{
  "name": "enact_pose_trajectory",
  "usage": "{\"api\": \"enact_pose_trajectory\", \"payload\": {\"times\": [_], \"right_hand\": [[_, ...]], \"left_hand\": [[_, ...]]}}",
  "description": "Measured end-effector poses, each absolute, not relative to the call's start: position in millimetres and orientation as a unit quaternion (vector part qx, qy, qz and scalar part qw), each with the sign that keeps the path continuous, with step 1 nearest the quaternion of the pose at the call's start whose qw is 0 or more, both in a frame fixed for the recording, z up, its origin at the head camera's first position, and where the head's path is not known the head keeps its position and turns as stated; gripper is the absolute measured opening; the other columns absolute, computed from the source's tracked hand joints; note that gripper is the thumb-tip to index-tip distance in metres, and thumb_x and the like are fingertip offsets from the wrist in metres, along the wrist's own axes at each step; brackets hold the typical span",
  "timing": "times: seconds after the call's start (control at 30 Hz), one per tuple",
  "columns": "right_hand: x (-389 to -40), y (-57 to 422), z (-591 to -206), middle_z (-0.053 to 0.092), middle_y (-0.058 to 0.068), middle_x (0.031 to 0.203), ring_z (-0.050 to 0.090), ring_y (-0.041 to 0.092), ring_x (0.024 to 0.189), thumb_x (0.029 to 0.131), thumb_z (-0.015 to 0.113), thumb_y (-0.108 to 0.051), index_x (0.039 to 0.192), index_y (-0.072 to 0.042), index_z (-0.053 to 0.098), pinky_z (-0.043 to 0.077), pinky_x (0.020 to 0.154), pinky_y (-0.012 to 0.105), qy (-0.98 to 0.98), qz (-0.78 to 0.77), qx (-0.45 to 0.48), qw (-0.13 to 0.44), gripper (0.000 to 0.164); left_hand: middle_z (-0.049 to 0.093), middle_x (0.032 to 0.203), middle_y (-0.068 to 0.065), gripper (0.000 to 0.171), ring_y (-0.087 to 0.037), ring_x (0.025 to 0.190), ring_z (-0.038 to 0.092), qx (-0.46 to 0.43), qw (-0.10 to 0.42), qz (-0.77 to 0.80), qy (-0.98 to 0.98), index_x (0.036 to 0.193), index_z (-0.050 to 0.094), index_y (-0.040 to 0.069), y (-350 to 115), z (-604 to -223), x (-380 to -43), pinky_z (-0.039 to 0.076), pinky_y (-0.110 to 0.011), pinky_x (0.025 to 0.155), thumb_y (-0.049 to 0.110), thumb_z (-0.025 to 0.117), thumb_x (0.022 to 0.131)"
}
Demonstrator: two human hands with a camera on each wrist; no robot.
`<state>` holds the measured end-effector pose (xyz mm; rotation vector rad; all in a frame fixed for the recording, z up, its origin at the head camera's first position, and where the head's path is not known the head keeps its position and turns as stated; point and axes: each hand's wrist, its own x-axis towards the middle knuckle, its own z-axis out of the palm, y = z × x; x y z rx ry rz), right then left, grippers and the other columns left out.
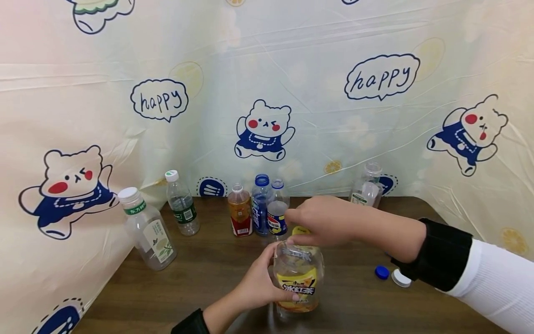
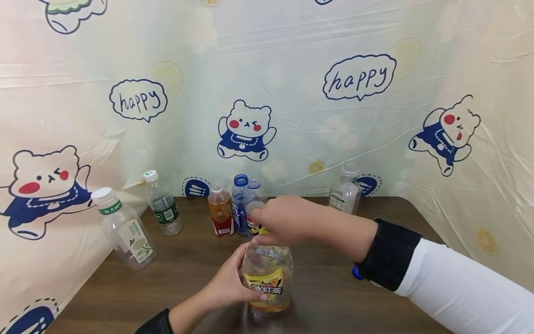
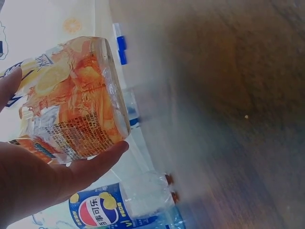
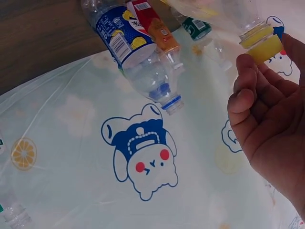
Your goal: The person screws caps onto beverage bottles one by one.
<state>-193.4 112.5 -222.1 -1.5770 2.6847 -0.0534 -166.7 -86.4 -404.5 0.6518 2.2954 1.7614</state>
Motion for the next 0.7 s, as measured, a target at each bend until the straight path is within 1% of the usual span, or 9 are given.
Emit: {"api": "enact_pose_trajectory", "payload": {"times": [0.1, 0.17, 0.23, 0.3, 0.37, 0.47, 0.6, 0.7], "right_hand": [[-194, 115, -222, 0.065, -0.005, 0.089, 0.059, 0.007, 0.078, 0.094, 0.065, -0.035, 0.101, -0.013, 0.065, 0.054, 0.072, 0.026, 0.860, -0.014, -0.510, 0.003, 0.023], [-195, 117, -221, 0.062, -0.004, 0.094, 0.058, 0.009, 0.084, 0.092, 0.068, -0.028, 0.102, -0.013, 0.065, 0.054, 0.077, 0.027, 0.851, -0.025, -0.525, -0.001, 0.018], [-195, 120, -221, 0.060, -0.003, 0.099, 0.056, 0.010, 0.088, 0.088, 0.071, -0.018, 0.103, -0.014, 0.066, 0.054, 0.081, 0.028, 0.840, -0.040, -0.541, 0.004, 0.017], [-195, 122, -220, 0.059, -0.004, 0.100, 0.055, 0.009, 0.089, 0.084, 0.071, -0.008, 0.103, -0.014, 0.066, 0.053, 0.082, 0.027, 0.830, -0.058, -0.554, 0.015, 0.020], [-195, 123, -221, 0.059, -0.005, 0.099, 0.055, 0.009, 0.088, 0.084, 0.069, -0.004, 0.102, -0.014, 0.067, 0.053, 0.081, 0.025, 0.827, -0.069, -0.557, 0.024, 0.021], [-195, 123, -223, 0.060, -0.005, 0.096, 0.055, 0.008, 0.084, 0.086, 0.068, -0.005, 0.102, -0.014, 0.065, 0.053, 0.077, 0.023, 0.829, -0.069, -0.554, 0.020, 0.018], [-194, 122, -226, 0.061, -0.005, 0.093, 0.055, 0.007, 0.080, 0.091, 0.068, -0.014, 0.105, -0.014, 0.060, 0.053, 0.073, 0.024, 0.841, -0.052, -0.539, 0.007, 0.016], [-194, 121, -229, 0.061, -0.008, 0.086, 0.054, 0.006, 0.073, 0.093, 0.066, -0.020, 0.104, -0.015, 0.057, 0.052, 0.067, 0.023, 0.852, -0.032, -0.523, -0.002, 0.016]], "left_hand": [[0.055, 0.128, 0.000, 0.093, -0.025, 0.115, 0.052, 0.219, 0.083, 0.588, 0.774, 0.142, 0.039, 0.021, -87, -405, -166, 0.050, -0.035, 0.089, 0.019, 0.092, 0.065], [0.055, 0.128, 0.000, 0.094, -0.026, 0.114, 0.052, 0.218, 0.081, 0.588, 0.775, 0.143, 0.038, 0.018, -87, -405, -166, 0.050, -0.036, 0.089, 0.019, 0.092, 0.065], [0.054, 0.128, -0.001, 0.095, -0.026, 0.114, 0.051, 0.215, 0.084, 0.588, 0.775, 0.143, 0.038, 0.016, -87, -406, -166, 0.050, -0.037, 0.089, 0.019, 0.092, 0.065], [0.054, 0.129, -0.001, 0.095, -0.026, 0.114, 0.051, 0.213, 0.088, 0.589, 0.774, 0.144, 0.037, 0.015, -87, -406, -166, 0.050, -0.038, 0.090, 0.018, 0.092, 0.066], [0.054, 0.129, -0.002, 0.095, -0.026, 0.114, 0.051, 0.212, 0.090, 0.591, 0.773, 0.144, 0.037, 0.015, -87, -406, -167, 0.050, -0.039, 0.089, 0.018, 0.092, 0.065], [0.054, 0.129, -0.001, 0.095, -0.026, 0.114, 0.051, 0.212, 0.092, 0.592, 0.772, 0.144, 0.037, 0.016, -86, -405, -167, 0.050, -0.039, 0.090, 0.018, 0.092, 0.066], [0.055, 0.129, 0.002, 0.093, -0.025, 0.115, 0.052, 0.212, 0.089, 0.585, 0.778, 0.142, 0.038, 0.020, -85, -403, -168, 0.048, -0.042, 0.092, 0.020, 0.092, 0.066], [0.055, 0.128, 0.002, 0.092, -0.025, 0.115, 0.051, 0.217, 0.086, 0.576, 0.784, 0.142, 0.039, 0.022, -85, -403, -169, 0.047, -0.045, 0.093, 0.020, 0.092, 0.066]]}}
